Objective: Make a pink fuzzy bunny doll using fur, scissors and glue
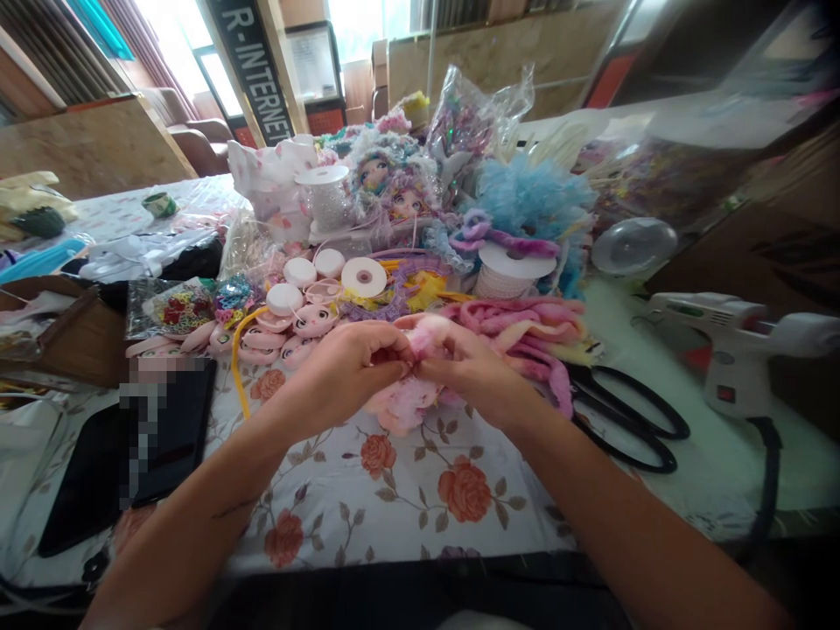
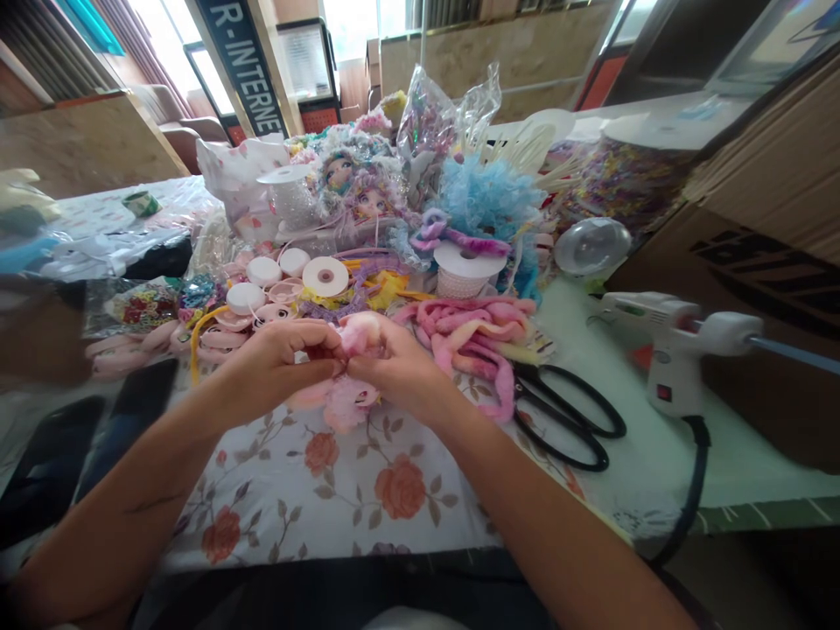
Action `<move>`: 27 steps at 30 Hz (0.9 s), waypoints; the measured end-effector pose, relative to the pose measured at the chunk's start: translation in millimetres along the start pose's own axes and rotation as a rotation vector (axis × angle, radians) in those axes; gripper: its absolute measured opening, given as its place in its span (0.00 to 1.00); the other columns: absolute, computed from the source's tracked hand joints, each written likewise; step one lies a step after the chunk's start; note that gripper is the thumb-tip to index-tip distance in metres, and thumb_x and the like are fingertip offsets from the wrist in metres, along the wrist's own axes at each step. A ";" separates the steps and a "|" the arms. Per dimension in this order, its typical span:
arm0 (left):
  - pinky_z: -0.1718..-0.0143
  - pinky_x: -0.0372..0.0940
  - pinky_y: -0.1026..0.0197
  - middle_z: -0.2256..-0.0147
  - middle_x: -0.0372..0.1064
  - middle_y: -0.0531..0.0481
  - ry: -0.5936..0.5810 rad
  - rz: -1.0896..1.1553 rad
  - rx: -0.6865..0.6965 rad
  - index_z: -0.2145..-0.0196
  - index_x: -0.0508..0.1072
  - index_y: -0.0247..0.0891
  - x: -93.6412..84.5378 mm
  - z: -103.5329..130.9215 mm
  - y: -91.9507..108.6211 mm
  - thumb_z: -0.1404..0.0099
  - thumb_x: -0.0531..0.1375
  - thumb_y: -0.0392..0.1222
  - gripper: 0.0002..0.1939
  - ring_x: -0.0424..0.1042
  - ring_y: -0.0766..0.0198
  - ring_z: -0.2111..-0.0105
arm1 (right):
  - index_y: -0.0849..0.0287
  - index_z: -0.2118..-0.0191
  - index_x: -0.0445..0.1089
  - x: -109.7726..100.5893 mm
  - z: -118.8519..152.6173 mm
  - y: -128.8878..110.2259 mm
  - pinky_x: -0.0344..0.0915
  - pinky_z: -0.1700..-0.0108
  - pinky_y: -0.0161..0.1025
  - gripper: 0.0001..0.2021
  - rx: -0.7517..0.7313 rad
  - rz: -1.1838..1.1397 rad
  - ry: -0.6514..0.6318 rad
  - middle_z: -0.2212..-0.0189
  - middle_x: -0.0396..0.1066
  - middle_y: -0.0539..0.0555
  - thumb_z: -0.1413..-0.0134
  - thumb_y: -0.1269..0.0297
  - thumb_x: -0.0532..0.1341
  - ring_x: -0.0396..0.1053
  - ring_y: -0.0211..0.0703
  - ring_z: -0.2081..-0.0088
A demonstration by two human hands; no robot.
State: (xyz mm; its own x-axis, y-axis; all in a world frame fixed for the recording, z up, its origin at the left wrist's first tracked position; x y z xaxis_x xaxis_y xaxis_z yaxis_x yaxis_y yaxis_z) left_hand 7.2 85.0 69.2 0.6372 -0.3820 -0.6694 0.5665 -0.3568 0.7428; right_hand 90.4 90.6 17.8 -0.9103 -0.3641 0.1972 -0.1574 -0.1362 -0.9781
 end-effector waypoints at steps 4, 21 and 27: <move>0.69 0.56 0.65 0.70 0.67 0.54 -0.031 0.031 0.010 0.72 0.70 0.36 1.1 0.0 -0.5 0.40 0.57 0.32 0.04 0.63 0.69 0.70 | 0.54 0.63 0.68 0.9 0.1 -0.3 0.62 0.69 0.35 0.18 0.005 -0.004 0.000 0.71 0.66 0.47 0.65 0.63 0.70 0.67 0.40 0.68; 0.76 0.53 0.67 0.75 0.63 0.54 -0.057 0.188 -0.188 0.69 0.74 0.36 0.9 -1.4 -25.5 0.42 0.58 0.41 0.07 0.58 0.70 0.77 | 0.49 0.48 0.65 -18.2 12.8 -14.2 0.67 0.54 0.42 0.21 -0.078 0.353 0.078 0.50 0.69 0.52 0.49 0.58 0.64 0.68 0.50 0.49; 0.77 0.52 0.67 0.75 0.63 0.54 -0.073 0.202 -0.220 0.69 0.74 0.37 2.7 -1.2 -27.9 0.42 0.58 0.43 0.08 0.57 0.70 0.78 | 0.51 0.53 0.69 -110.1 96.2 -35.9 0.66 0.53 0.52 0.16 -0.035 1.097 0.629 0.54 0.73 0.58 0.47 0.53 0.59 0.72 0.57 0.55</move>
State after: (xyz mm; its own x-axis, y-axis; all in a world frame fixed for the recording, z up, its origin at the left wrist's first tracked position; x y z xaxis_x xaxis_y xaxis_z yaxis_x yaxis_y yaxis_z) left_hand -6.3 94.9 46.8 0.7141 -0.4894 -0.5006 0.5365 -0.0768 0.8404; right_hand 233.2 47.0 37.6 -0.5912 0.2314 -0.7726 0.7922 -0.0132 -0.6101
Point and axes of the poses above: each hand's wrist, its own z-axis away from the middle knuckle, its own x-axis out of the palm, y = z × x, the point moved 10 cm from there along -z, towards the middle knuckle
